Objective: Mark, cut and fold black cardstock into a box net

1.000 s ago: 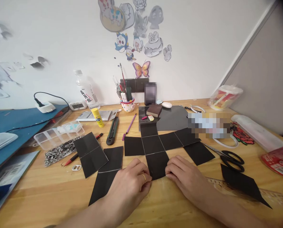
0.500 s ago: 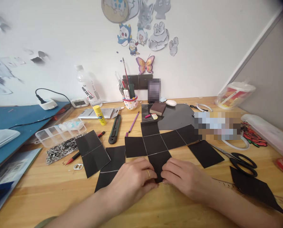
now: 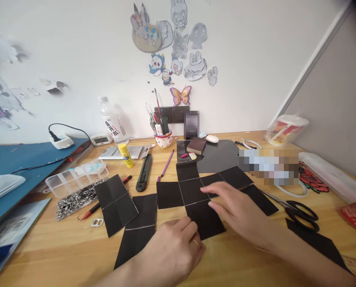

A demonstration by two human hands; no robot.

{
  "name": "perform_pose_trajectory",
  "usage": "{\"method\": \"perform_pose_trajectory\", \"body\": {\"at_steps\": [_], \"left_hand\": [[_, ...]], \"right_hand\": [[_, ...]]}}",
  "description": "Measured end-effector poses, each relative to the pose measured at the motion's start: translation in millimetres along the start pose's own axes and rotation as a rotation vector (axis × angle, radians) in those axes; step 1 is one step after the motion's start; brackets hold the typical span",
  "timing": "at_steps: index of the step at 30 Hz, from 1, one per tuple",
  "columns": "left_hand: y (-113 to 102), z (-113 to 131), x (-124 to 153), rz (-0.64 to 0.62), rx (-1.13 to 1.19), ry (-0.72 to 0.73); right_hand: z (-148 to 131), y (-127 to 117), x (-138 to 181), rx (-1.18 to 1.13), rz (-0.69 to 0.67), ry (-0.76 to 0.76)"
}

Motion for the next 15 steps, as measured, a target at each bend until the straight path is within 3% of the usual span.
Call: {"method": "perform_pose_trajectory", "body": {"at_steps": [2,7,15], "left_hand": [[1,3,2,0.014,-0.006,0.022],[5,-4,6,0.029,0.085,-0.053],[0,-9,1,-0.091,0.165,-0.107]], "right_hand": [[0,-9,-5,-0.006,-0.028,0.020],[-21,13,14,0.046,-0.281,-0.243],[-18,37,44,0.300,-0.171,-0.396]]}}
Point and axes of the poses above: each hand's wrist, its own x-axis away from the middle knuckle, its own y-axis out of the palm, z = x × y, the point moved 4 cm from there along -x, towards the middle knuckle, and after that the axes turned 1 degree about y, right-handed, at the moved point
